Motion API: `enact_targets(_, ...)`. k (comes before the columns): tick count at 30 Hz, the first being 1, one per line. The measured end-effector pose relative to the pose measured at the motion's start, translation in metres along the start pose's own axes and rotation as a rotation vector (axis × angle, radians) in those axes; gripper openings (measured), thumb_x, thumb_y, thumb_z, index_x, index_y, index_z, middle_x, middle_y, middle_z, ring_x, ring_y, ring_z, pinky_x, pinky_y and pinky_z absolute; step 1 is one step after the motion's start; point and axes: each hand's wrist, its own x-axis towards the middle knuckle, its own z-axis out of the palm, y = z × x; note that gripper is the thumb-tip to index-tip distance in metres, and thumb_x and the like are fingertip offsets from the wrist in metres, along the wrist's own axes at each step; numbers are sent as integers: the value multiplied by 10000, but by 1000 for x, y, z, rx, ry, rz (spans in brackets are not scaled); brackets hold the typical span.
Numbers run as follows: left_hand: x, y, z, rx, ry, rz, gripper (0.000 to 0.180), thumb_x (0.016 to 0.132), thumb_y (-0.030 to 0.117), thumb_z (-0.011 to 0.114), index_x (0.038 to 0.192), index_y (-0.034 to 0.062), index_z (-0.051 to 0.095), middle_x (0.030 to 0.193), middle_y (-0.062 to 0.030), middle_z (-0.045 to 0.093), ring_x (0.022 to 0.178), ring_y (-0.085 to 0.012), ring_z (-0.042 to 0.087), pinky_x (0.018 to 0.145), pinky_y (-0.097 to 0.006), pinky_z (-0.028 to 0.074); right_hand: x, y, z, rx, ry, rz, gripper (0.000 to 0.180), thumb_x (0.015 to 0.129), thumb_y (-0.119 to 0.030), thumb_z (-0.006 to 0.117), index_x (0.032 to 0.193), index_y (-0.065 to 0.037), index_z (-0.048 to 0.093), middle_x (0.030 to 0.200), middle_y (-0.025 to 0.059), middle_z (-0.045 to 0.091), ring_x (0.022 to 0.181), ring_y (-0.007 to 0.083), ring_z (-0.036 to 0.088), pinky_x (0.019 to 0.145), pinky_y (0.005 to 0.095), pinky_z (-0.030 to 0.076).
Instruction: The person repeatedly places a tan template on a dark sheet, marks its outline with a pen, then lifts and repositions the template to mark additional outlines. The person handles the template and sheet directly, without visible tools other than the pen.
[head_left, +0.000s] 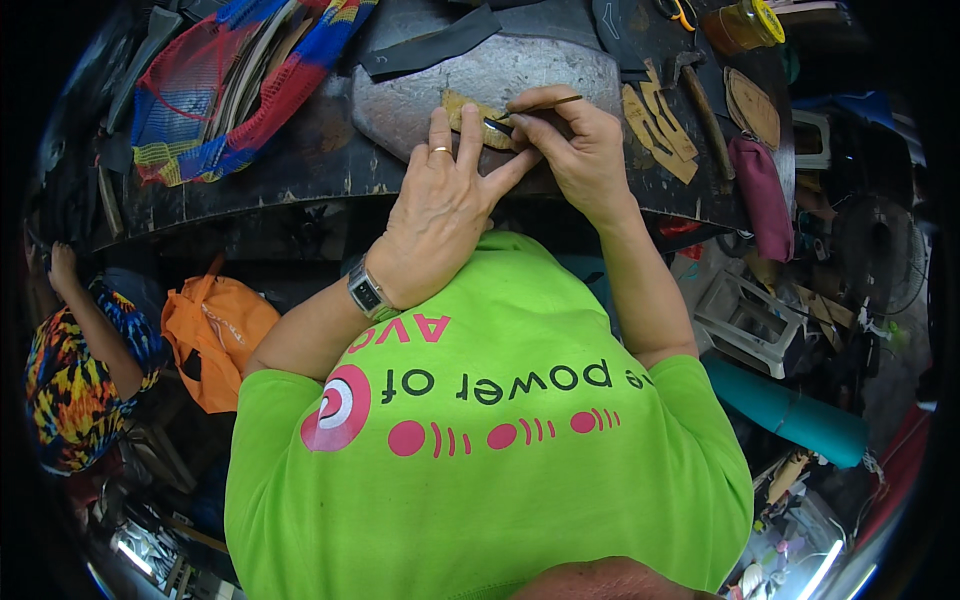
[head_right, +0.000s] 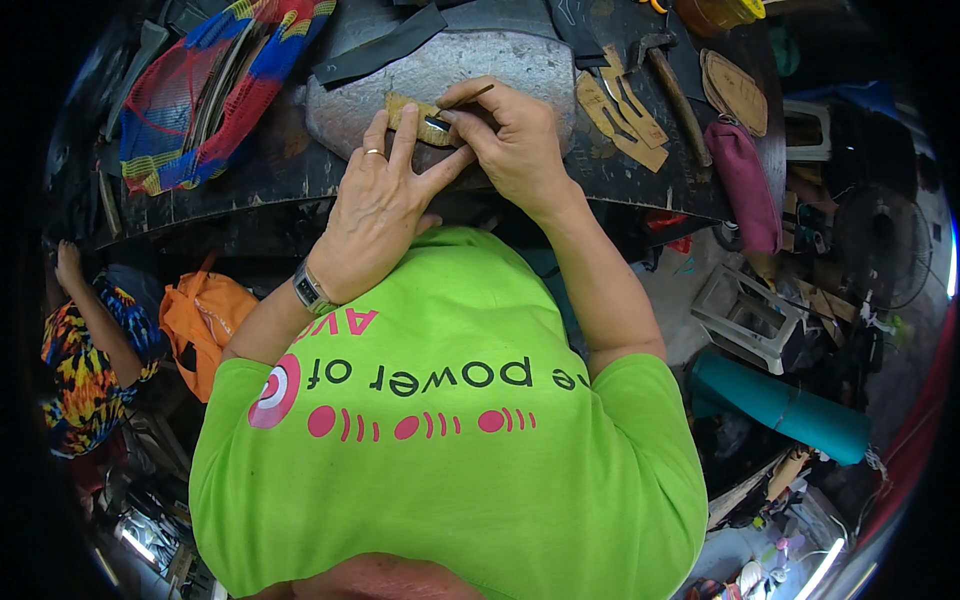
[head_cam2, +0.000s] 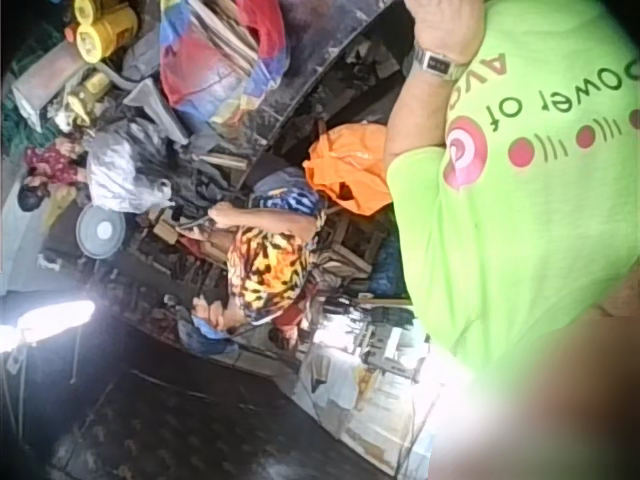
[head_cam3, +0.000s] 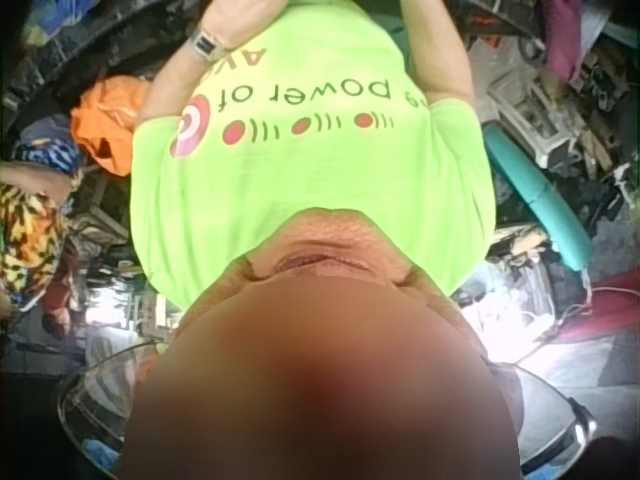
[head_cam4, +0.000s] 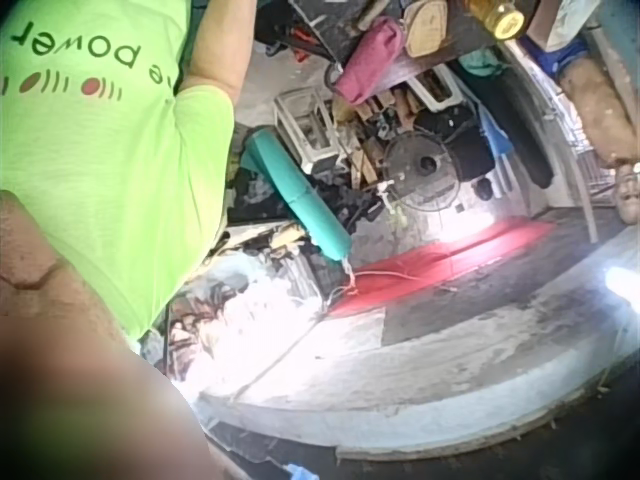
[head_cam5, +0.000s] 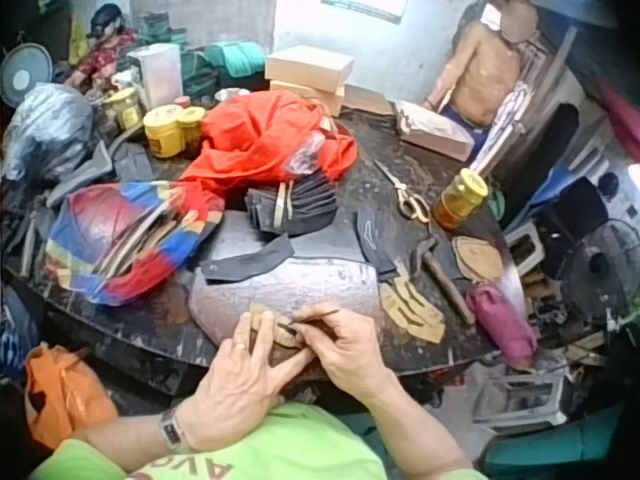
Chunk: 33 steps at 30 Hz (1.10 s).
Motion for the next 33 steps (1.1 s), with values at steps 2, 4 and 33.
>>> enact_targets(2,0,-1,0,17,-1,6,693,895,184,716,1540,311,495,1529,-323,406,1347,-498,452,968,-448,464,2,1,1,-57,-8,-25,139,975,36,668,1105,37,715,950,57,742,878,112,707,793,243,573)
enact_targets(4,0,-2,1,9,-6,3,677,901,192,709,1534,309,500,1527,-323,412,1347,-497,454,963,-446,468,3,3,2,-105,-9,-55,150,965,45,671,1107,36,718,980,63,753,895,117,714,808,249,578)
enact_targets(33,1,-2,-1,31,-7,13,716,913,156,667,1577,326,462,1513,-326,416,1339,-490,468,946,-424,495,-6,-3,-9,80,-5,58,153,1051,-59,617,1171,7,686,1059,36,698,926,89,671,816,240,574)
